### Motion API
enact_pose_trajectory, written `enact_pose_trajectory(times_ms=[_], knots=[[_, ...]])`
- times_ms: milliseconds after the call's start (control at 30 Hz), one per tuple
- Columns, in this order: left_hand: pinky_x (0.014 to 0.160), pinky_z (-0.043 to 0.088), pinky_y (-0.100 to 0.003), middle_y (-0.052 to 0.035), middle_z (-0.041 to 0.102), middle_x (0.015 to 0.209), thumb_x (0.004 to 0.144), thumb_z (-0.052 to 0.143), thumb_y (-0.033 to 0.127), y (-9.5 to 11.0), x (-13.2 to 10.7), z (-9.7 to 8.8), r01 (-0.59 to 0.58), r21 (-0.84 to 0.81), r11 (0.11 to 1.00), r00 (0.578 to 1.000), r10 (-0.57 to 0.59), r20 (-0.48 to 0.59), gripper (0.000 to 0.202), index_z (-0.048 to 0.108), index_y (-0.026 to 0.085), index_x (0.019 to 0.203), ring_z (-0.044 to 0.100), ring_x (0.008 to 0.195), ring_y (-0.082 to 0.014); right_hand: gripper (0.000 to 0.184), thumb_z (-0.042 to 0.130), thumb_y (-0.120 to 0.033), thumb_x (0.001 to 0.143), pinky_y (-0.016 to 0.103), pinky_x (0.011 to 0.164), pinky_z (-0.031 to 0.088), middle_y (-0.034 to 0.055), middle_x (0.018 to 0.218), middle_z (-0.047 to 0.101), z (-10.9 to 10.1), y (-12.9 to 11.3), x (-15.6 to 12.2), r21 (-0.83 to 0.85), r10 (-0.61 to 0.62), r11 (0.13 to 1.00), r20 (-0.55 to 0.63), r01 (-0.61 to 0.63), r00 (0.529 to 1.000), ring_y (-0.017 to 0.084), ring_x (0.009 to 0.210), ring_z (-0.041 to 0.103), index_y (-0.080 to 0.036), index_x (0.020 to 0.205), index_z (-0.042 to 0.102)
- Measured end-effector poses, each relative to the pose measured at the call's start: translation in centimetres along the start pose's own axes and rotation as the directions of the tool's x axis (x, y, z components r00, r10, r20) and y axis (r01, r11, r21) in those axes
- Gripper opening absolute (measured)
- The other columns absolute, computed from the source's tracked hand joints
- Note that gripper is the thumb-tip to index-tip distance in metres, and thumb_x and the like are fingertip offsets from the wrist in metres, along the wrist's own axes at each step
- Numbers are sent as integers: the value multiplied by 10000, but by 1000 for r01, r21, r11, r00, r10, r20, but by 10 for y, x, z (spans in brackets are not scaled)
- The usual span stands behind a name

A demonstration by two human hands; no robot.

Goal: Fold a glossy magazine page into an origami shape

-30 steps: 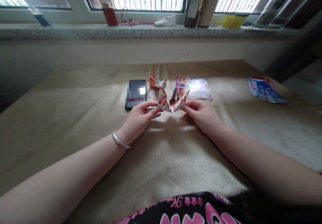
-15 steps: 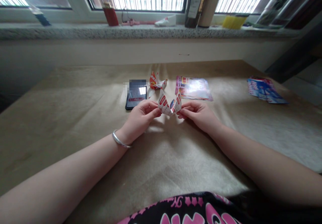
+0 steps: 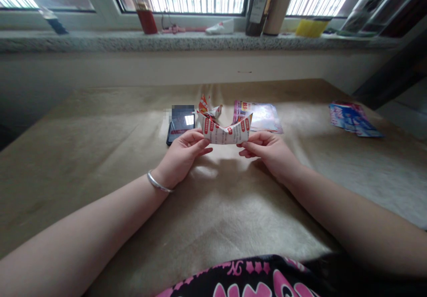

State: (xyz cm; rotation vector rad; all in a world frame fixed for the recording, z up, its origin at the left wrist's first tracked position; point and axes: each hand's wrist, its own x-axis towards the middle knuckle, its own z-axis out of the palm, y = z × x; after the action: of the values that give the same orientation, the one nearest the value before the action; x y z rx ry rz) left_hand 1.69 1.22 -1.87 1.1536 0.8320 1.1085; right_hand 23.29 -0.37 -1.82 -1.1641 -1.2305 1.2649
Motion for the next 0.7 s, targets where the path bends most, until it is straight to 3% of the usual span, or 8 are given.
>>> enact_pose_trajectory(times_ms=[167,233,333,400,533,700], knots=[[680,536,-237,-4,575,949,692,740,338,0,0,-1,-82,105,991,996,85,-29,223,591,173,702,558,811,-127,171,753,-343,656,300,636,548,6,734,711,-8,-3,0,-94,-153,983,72,159,986,137,623,661,-207,728,679],[725,519,-244,-19,573,973,704,731,343,0,1,-2,-152,217,964,988,157,-3,198,625,177,691,558,840,-136,158,749,-341,665,314,657,553,9,721,705,-11,-2,1,-142,-195,969,66,203,979,143,631,661,-204,715,687],[876,470,-277,-43,581,1014,708,733,343,0,1,-3,-222,353,909,974,220,45,184,667,177,664,552,948,-167,189,758,-367,649,308,632,555,10,720,705,-12,-1,4,-136,-170,976,13,170,985,149,624,667,-206,706,678],[889,468,-298,-53,594,1013,717,724,364,0,1,-2,-171,338,925,985,158,64,192,684,176,712,555,969,-184,227,763,-395,634,303,613,558,10,734,712,-10,0,4,-103,-116,988,0,115,993,151,618,670,-208,709,660],[839,502,-311,-42,624,985,691,744,401,-2,-1,2,18,129,991,998,-27,64,284,665,172,841,591,920,-173,279,741,-441,655,278,577,548,19,746,717,-6,-1,3,-97,-79,992,37,82,996,147,605,674,-200,752,638],[851,501,-298,-41,639,944,671,765,390,-3,-1,3,84,64,994,996,-86,33,289,616,155,745,605,915,-157,294,712,-460,683,257,567,531,13,672,689,-3,-3,0,-157,-63,985,68,73,996,140,608,667,-190,751,617]])
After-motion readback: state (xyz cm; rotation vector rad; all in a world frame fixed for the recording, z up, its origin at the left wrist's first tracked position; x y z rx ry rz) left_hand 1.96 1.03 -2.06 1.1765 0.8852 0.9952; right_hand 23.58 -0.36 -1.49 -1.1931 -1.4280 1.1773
